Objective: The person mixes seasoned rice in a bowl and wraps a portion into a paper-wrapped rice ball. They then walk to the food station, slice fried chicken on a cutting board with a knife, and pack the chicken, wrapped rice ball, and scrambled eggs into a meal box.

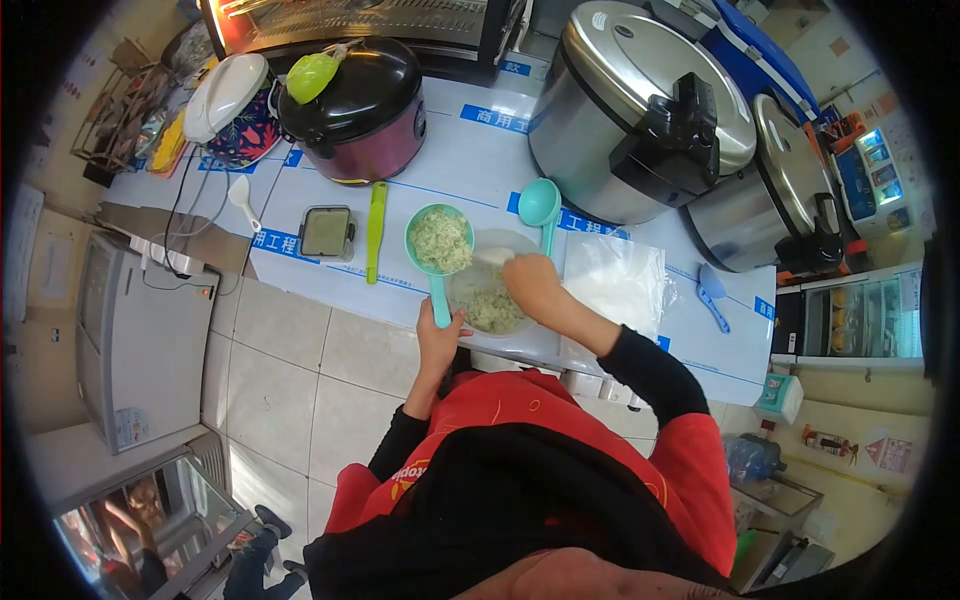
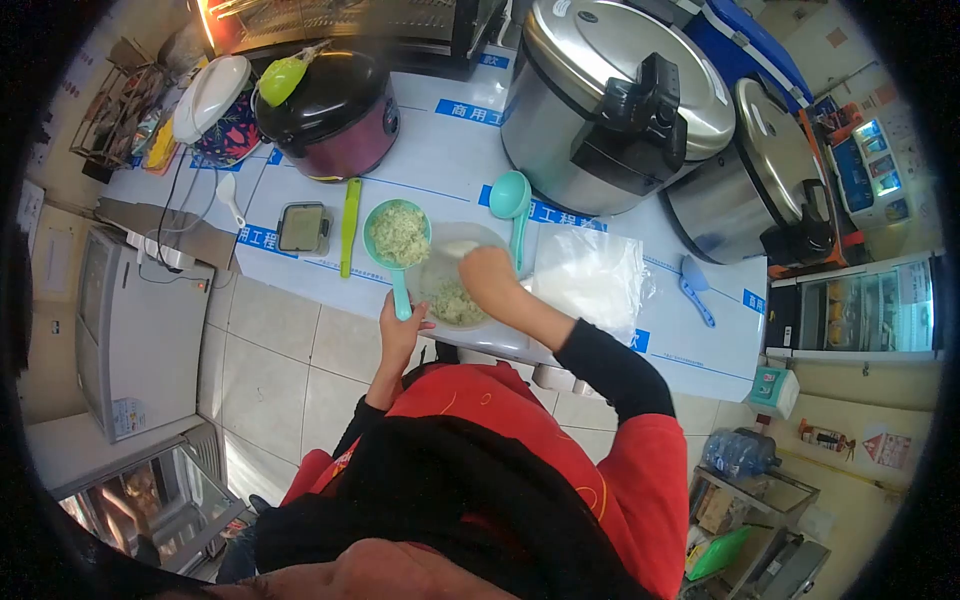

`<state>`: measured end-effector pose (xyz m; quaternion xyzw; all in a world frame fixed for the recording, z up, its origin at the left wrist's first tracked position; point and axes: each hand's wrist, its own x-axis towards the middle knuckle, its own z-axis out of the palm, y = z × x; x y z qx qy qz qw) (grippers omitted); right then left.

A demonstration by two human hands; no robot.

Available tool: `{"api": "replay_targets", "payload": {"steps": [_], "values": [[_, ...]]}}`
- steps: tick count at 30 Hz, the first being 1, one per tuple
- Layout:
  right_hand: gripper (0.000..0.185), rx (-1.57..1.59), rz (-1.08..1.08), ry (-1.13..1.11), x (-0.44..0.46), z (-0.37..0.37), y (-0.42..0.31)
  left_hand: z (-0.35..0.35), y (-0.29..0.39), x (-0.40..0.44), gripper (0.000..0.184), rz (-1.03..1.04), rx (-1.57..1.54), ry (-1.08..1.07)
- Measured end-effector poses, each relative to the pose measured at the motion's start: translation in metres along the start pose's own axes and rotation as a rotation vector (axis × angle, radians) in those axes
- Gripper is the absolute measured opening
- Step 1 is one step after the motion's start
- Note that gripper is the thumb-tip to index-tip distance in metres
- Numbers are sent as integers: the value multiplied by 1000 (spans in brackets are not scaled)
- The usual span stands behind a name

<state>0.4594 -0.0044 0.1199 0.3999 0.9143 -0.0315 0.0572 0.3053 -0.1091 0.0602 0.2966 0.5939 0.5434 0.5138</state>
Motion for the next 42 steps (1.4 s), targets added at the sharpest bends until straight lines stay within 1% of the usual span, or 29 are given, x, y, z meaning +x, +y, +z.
{"api": "replay_targets", "payload": {"steps": [1,3,4,6,7,8,10,11,13,14,16,17,19,20,22,23,25,27,28,30,31,32,33,35,36,37,38,40,42], "values": [[7,-2,1,-5,2,17,-6,0,-1,0,20,-4,-4,-2],[8,-45,-170,-62,1,46,-18,-1,-3,4,20,2,-17,-31],[8,-45,-169,-67,-1,25,-20,-1,-2,5,20,-2,-19,-32],[9,-209,-270,-335,-13,-26,-23,-1,-2,4,20,5,-53,-33],[9,-256,-252,-367,-9,-48,-21,-2,-3,4,20,-1,-53,-38],[9,-256,-247,-371,2,-37,-10,-2,-4,5,19,19,-35,-32],[11,-277,-212,70,19,-7,8,-1,-8,6,19,37,-14,-29],[11,-276,-211,71,13,2,10,0,-10,7,19,35,-23,-21],[14,-123,-179,-251,-6,8,6,0,-10,8,20,31,-34,-3],[14,-123,-187,-257,-11,12,4,2,-10,7,20,23,-66,2],[18,225,-142,-310,-19,22,1,4,-10,6,21,10,-102,12],[18,222,-149,-311,-11,36,6,4,-9,6,22,-2,-101,0],[23,606,-32,-268,14,56,14,4,-5,6,22,-10,-97,-2],[23,606,-43,-267,17,57,18,4,-2,6,22,-19,-69,-11],[27,1239,451,-437,18,41,23,3,0,7,22,-20,-40,-16],[29,1308,504,-422,16,48,25,3,-2,8,22,-20,-10,-22],[28,1306,479,-412,8,46,26,3,-4,8,22,-17,22,-25],[28,1308,455,-403,-3,41,28,0,-4,8,25,-89,-29,-51],[29,1350,441,-387,-11,33,30,-1,-3,6,25,-85,-27,-50],[31,1391,430,-369,-29,22,33,0,0,-3,22,59,101,56],[32,1453,441,-331,-39,17,35,-3,5,-8,22,61,101,54],[33,1515,450,-292,-49,14,36,-11,13,-16,20,61,192,30],[33,1515,450,-288,-59,12,37,-17,22,-24,20,60,284,6],[37,1626,516,-273,-78,10,37,-26,39,-40,21,55,370,-4],[37,1627,514,-270,-87,10,35,-27,48,-48,22,49,454,-12],[37,1632,546,-210,-95,9,33,-26,59,-56,23,24,496,-38],[38,1637,579,-149,-102,8,32,-25,65,-62,23,28,498,-38],[38,1669,581,-106,-113,4,28,-22,72,-69,23,-14,551,-110],[37,1701,585,-59,-119,5,22,-13,72,-72,24,-18,594,-127]]}}
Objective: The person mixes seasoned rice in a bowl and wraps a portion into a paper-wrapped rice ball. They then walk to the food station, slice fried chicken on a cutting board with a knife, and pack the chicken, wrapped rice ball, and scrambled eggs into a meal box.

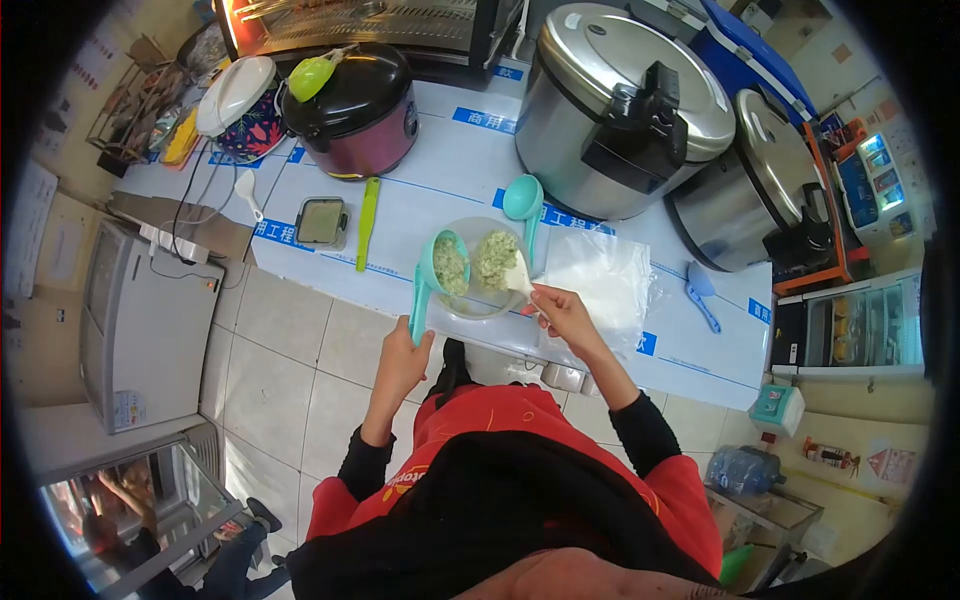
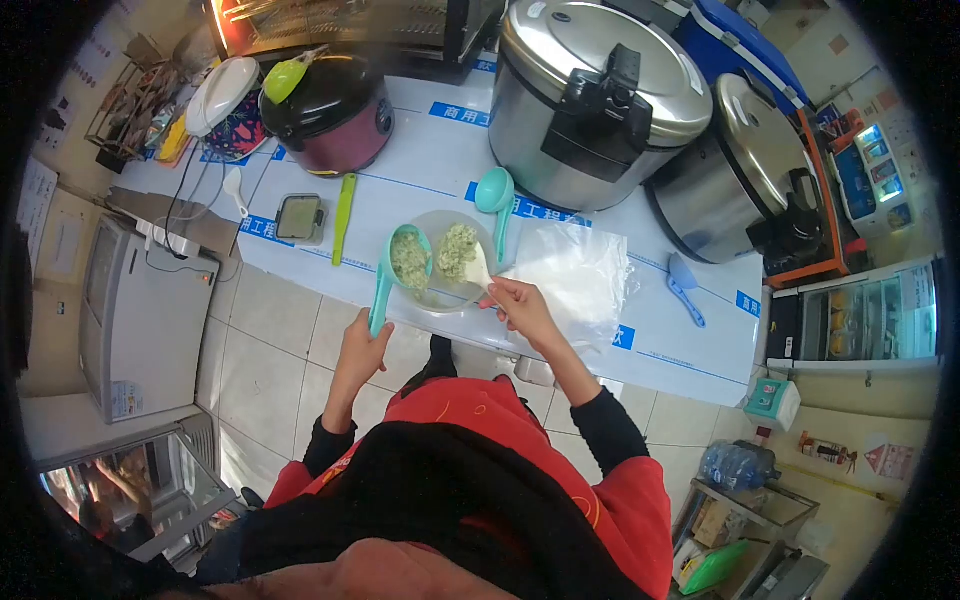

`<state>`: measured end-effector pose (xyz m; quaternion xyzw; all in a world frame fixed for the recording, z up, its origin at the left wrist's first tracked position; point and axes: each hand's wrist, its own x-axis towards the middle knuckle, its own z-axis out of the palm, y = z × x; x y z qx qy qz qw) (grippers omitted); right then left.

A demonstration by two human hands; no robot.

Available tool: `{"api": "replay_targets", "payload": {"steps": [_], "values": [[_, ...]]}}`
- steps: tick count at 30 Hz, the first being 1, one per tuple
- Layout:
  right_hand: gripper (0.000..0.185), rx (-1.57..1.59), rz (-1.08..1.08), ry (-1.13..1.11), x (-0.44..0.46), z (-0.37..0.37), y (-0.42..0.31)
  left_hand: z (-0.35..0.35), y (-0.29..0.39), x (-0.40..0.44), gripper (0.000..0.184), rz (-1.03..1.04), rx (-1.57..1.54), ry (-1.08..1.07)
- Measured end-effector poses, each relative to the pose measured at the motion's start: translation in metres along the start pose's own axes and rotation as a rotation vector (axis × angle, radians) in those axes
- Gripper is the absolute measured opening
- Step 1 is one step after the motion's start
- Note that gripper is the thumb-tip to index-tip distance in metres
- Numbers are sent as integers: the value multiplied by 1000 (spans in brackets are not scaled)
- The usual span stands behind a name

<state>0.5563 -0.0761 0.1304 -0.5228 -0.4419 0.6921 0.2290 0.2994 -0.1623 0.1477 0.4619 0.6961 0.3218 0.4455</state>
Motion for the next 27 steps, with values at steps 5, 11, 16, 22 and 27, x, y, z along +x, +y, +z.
{"api": "replay_targets", "payload": {"steps": [5,11,16,22,27], "values": [[36,-415,-523,259,13,34,32,30,2,12,27,26,49,-40],[35,-911,-620,253,11,67,36,40,-2,20,28,-34,18,-60],[35,-953,-655,112,5,40,23,24,-12,23,26,-26,32,-65],[36,-921,-626,170,-5,20,-7,15,-9,18,28,-25,90,-59],[31,-910,-664,191,-9,41,-2,23,-7,14,26,-113,-90,-77]]}}
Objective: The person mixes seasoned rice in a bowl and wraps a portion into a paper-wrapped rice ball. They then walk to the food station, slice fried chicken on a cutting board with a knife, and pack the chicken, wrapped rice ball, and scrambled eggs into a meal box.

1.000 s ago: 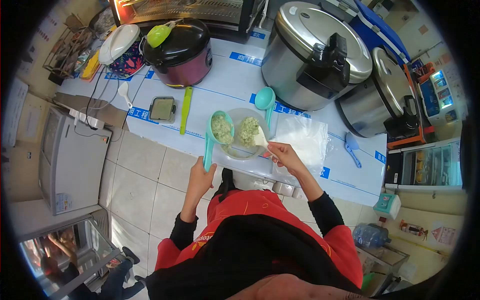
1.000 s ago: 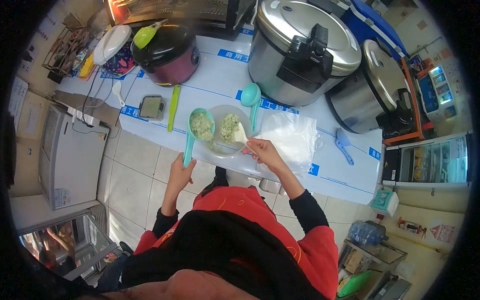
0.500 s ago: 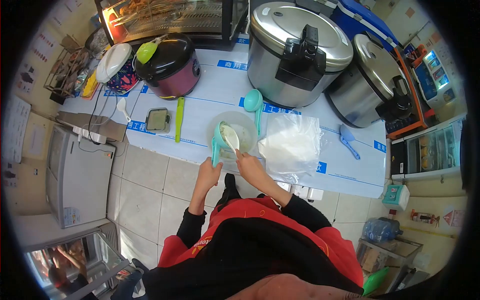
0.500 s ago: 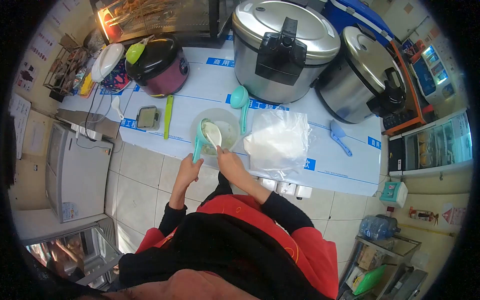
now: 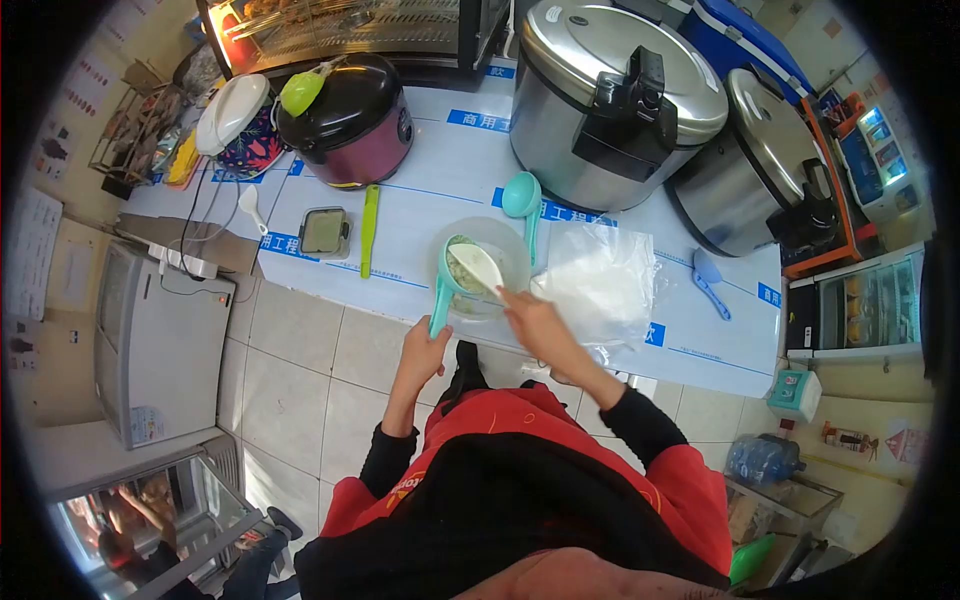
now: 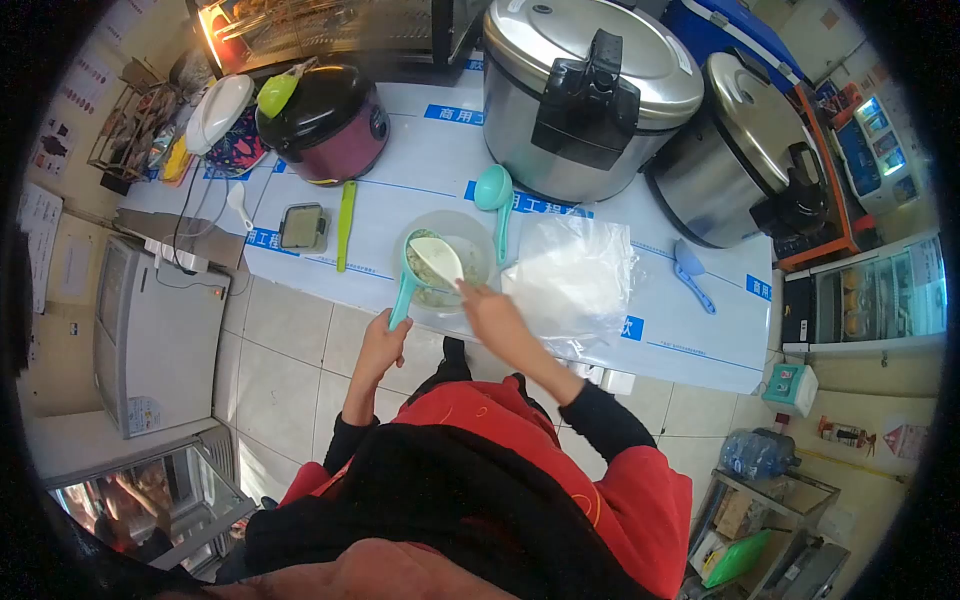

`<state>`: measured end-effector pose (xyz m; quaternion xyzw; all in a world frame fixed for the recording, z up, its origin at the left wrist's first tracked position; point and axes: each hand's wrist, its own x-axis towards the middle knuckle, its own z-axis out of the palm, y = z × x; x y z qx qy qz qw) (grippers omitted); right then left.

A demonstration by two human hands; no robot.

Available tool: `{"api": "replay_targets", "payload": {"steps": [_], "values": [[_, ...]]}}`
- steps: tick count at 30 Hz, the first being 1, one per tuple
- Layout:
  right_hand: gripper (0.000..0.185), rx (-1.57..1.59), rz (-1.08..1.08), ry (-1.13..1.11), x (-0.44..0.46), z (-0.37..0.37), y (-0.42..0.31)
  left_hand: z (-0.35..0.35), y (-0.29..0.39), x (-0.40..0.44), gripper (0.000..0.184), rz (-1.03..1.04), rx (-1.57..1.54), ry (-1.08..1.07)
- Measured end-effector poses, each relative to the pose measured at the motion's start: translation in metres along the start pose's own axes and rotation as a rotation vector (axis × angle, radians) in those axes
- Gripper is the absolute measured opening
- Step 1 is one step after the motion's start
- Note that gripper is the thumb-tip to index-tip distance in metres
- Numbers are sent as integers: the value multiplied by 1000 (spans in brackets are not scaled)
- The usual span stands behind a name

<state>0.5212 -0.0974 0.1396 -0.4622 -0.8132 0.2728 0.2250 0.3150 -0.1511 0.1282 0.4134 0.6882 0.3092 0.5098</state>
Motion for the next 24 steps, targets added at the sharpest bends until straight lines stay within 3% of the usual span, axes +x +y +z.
{"api": "replay_targets", "payload": {"steps": [3,5,7,10,12,13,15,18,22,24], "values": [[29,148,17,79,6,-34,18,-10,-6,-6,24,-14,-120,41],[27,-54,98,-64,21,-46,25,-17,-12,-3,23,3,-161,70],[24,-273,92,-204,52,-17,43,-19,-27,10,23,20,-168,114],[12,-351,21,-111,87,43,60,1,-38,42,19,149,-307,234],[11,-538,-302,-335,91,69,66,8,-46,59,17,142,-394,208],[11,-541,-305,-342,93,58,53,11,-48,66,15,134,-477,179],[10,-738,-352,-693,96,18,13,13,-43,68,14,88,-553,145],[11,-677,-309,-537,117,10,12,15,-38,69,13,143,-637,140],[12,-562,-368,-337,91,54,37,11,-35,70,13,125,-655,125],[10,-698,-411,-703,76,32,11,12,-40,73,13,112,-658,110]]}}
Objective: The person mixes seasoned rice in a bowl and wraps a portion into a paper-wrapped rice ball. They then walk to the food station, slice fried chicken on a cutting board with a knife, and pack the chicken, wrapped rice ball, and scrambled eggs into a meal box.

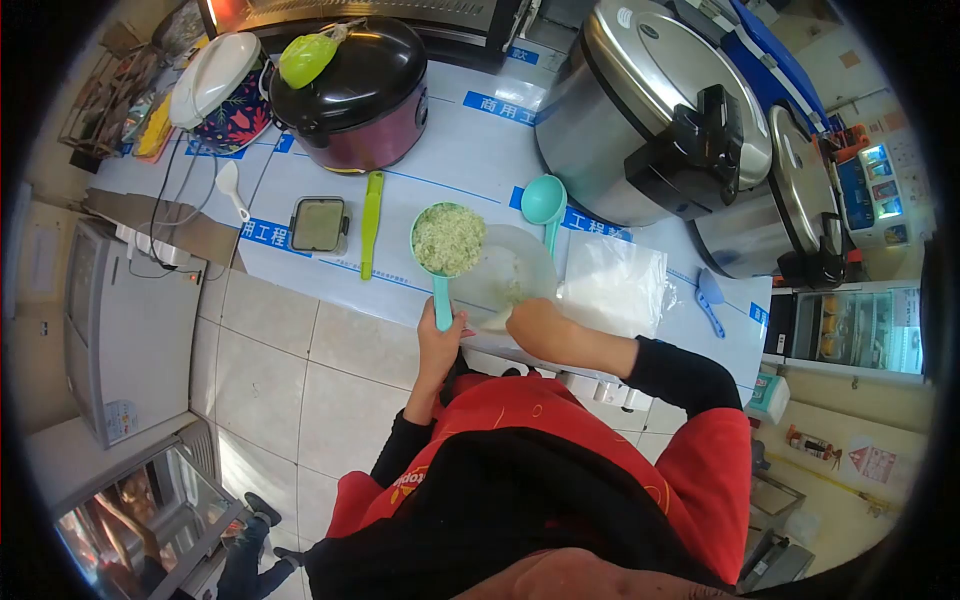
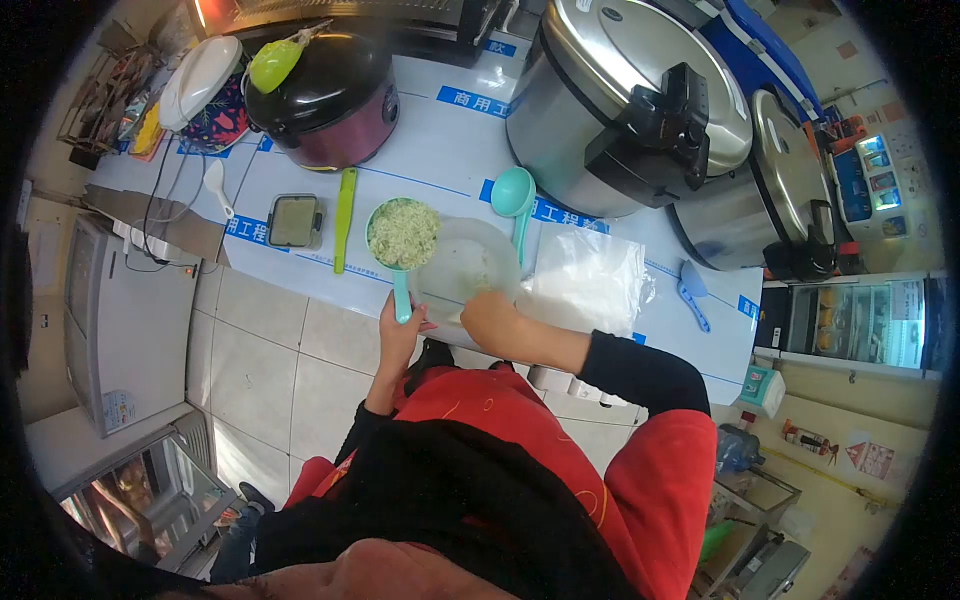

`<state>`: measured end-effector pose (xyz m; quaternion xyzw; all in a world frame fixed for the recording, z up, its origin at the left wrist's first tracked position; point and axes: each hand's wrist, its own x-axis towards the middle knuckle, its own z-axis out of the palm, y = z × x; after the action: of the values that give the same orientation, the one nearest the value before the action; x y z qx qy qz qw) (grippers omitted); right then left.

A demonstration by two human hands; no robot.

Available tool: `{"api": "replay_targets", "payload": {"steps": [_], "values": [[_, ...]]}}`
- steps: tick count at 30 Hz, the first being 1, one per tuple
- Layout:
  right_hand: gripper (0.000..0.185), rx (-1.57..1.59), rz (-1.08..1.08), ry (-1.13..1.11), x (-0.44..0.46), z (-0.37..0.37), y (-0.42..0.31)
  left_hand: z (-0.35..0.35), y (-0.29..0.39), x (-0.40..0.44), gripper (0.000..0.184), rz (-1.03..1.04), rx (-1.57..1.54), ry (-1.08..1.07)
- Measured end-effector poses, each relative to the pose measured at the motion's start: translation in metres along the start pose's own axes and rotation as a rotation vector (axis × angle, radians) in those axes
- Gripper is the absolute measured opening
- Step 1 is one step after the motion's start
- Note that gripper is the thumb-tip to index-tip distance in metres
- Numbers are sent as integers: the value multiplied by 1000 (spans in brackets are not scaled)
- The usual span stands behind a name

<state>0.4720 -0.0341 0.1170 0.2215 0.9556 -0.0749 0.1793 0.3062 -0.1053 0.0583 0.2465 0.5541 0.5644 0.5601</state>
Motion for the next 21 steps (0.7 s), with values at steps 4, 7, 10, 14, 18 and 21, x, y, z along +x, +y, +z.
{"api": "replay_targets", "payload": {"steps": [4,7,10,14,18,21], "values": [[11,44,167,74,14,-23,28,-4,-5,2,15,-6,60,-39],[10,73,318,-27,17,-5,26,-1,-4,3,15,-9,28,-21],[13,273,108,-37,17,0,9,5,-5,0,16,-33,-26,-10],[19,807,126,-257,63,4,68,6,-1,-1,17,-94,-12,-12],[25,1421,402,-344,43,9,93,8,3,-1,17,-62,-6,-8],[25,1537,403,-271,14,1,92,4,2,-4,15,-53,15,-18]]}}
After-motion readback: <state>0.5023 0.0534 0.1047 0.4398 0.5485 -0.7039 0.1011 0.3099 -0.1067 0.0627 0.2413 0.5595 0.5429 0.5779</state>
